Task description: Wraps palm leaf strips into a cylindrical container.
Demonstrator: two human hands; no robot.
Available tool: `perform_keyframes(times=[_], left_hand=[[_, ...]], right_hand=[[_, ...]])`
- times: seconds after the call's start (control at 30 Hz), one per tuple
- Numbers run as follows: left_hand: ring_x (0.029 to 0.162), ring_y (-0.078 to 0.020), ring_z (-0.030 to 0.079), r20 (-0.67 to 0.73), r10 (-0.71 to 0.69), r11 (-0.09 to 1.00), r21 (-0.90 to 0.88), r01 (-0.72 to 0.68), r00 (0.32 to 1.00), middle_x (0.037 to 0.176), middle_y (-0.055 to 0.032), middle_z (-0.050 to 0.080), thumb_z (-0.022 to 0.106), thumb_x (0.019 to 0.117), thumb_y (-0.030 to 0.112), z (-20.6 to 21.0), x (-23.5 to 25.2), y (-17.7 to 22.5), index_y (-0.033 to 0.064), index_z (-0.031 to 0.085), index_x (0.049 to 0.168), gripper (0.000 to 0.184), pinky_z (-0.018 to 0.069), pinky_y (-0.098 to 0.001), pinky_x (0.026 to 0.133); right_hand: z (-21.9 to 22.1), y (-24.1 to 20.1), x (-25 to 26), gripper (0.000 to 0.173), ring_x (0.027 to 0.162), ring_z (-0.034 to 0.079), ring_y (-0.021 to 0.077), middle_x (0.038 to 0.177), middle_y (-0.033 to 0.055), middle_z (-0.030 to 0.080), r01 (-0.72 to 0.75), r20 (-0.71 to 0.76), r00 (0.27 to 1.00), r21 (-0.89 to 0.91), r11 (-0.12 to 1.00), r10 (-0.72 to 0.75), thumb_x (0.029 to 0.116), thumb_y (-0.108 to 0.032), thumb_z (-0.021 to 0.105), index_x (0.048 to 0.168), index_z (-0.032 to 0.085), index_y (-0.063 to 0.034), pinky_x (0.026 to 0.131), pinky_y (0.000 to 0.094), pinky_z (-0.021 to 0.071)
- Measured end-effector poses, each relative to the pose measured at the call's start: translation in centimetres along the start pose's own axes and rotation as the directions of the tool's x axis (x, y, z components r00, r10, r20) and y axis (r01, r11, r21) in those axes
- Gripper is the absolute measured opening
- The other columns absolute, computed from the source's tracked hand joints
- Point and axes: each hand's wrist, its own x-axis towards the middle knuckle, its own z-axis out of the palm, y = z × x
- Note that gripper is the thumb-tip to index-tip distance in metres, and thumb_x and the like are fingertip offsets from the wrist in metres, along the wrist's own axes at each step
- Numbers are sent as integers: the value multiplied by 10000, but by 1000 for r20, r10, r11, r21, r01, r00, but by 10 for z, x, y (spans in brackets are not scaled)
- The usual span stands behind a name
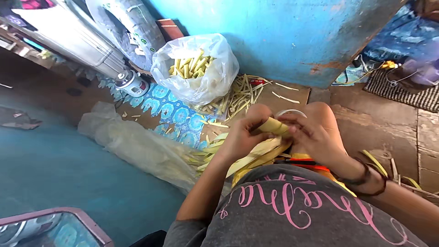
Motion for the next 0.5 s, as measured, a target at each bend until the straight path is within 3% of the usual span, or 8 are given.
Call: perform_keyframes(times=[0.07, 0.1, 0.17, 0.23, 0.3, 0.37, 0.47, 0.5], left_hand=[[840, -63, 700, 42, 28, 999, -23, -27, 999, 936, -31, 735, 772, 854, -20, 0, 0, -1, 3, 702, 1085, 243, 605, -256, 783], [837, -58, 697, 46, 36, 999, -14, -36, 998, 932, -29, 733, 765, 861, -20, 1, 1, -2, 0, 706, 1073, 221, 602, -252, 784], [807, -54, 694, 25, 36, 999, 8, -36, 999, 905, -26, 730, 761, 862, -24, 0, 3, -2, 3, 707, 1047, 194, 602, -245, 761], [803, -68, 705, 21, 1, 1000, 12, -1, 1000, 907, -33, 737, 763, 863, -20, -2, 3, -1, 13, 701, 1055, 204, 608, -254, 752], [812, -59, 700, 52, 3, 1000, -7, -3, 999, 917, -28, 737, 767, 865, -10, -2, 5, -2, 11, 697, 1074, 221, 604, -247, 761], [829, -62, 694, 92, 8, 999, -49, -4, 996, 927, -29, 729, 749, 878, -17, -2, 5, -5, 3, 692, 1090, 220, 600, -256, 782], [828, -82, 705, 82, -9, 998, -55, 14, 997, 914, -37, 732, 736, 891, -18, -3, 7, -5, 3, 695, 1058, 173, 608, -274, 788], [827, -81, 705, 73, -16, 999, -46, 20, 997, 914, -37, 734, 740, 891, -11, -4, 7, -5, 8, 694, 1055, 172, 605, -271, 785]], right_hand=[[-1, -8, 3, 381, 580, 644, 44, 803, 15, 707, -305, 61, 951, 358, 883, 303, 1123, -206, 300, 1230, 646, -85, 521, 172, 549], [-2, -6, 2, 368, 591, 651, 40, 800, 5, 709, -272, 48, 962, 307, 912, 270, 1120, -205, 313, 1226, 647, -92, 533, 171, 557], [-2, 9, -4, 313, 869, 677, 19, 1036, -26, 704, 104, -10, 994, -141, 985, -106, 1059, -256, 531, 1328, 604, -115, 774, 202, 586], [-2, 21, -5, 464, 1060, 658, 111, 1218, 87, 665, 302, 22, 949, -347, 888, -314, 1034, -321, 584, 1397, 551, -35, 915, 295, 565], [-3, 12, -6, 326, 813, 684, 17, 997, -25, 728, -15, 22, 1000, 67, 998, 13, 1091, -207, 441, 1356, 600, -104, 749, 191, 585], [-3, 1, -4, 436, 560, 641, 53, 764, 9, 706, -330, 108, 943, 451, 830, 316, 1119, -239, 243, 1296, 624, -124, 522, 191, 558], [-5, 15, -10, 397, 938, 668, 2, 1122, -25, 706, 66, -18, 998, -85, 994, -68, 1063, -272, 516, 1426, 561, -119, 823, 192, 569], [-6, 23, -10, 518, 1052, 653, 96, 1203, 66, 679, 232, -30, 967, -310, 922, -254, 1026, -364, 589, 1448, 538, -69, 902, 290, 557]])
